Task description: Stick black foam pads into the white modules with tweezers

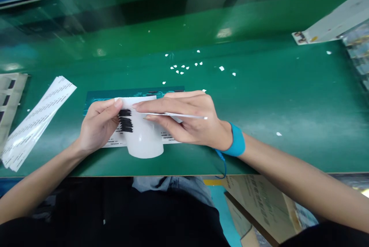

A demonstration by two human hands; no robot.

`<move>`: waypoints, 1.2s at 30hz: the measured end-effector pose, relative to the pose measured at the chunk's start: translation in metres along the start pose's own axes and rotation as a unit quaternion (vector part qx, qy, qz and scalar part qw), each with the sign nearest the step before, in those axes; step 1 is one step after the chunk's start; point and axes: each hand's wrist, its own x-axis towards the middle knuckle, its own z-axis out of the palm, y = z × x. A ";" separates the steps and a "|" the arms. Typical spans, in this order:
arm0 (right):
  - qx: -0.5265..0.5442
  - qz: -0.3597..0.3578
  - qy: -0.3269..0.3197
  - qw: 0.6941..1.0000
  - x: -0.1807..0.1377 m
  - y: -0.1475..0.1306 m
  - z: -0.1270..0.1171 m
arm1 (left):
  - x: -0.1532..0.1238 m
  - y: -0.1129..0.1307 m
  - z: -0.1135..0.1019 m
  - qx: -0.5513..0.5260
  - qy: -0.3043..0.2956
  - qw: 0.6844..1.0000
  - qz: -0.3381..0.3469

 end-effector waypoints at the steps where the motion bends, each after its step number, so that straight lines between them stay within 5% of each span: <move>1: 0.006 0.002 0.001 1.000 0.000 0.000 0.000 | 0.000 0.000 0.000 -0.001 -0.001 1.000 0.000; 10: 0.021 -0.029 -0.001 0.999 -0.004 0.003 0.004 | -0.001 -0.001 0.001 -0.001 -0.013 1.000 -0.002; 21: -0.082 -0.085 -0.088 0.989 -0.005 -0.001 -0.016 | 0.001 -0.003 0.002 -0.090 -0.114 0.988 0.044; 27: -0.097 -0.106 -0.030 0.989 -0.006 -0.002 -0.012 | -0.001 0.002 0.003 -0.036 -0.078 0.996 0.034; 30: -0.085 -0.071 0.019 0.994 -0.003 -0.002 -0.011 | 0.001 0.006 0.001 0.009 -0.019 0.999 0.033; 32: -0.101 -0.035 0.046 0.993 0.000 -0.001 -0.010 | 0.008 0.007 -0.005 -0.005 0.080 0.995 0.058; 36: -0.093 0.019 0.016 0.995 0.001 0.007 -0.006 | 0.029 0.007 -0.020 -0.108 0.274 0.938 0.182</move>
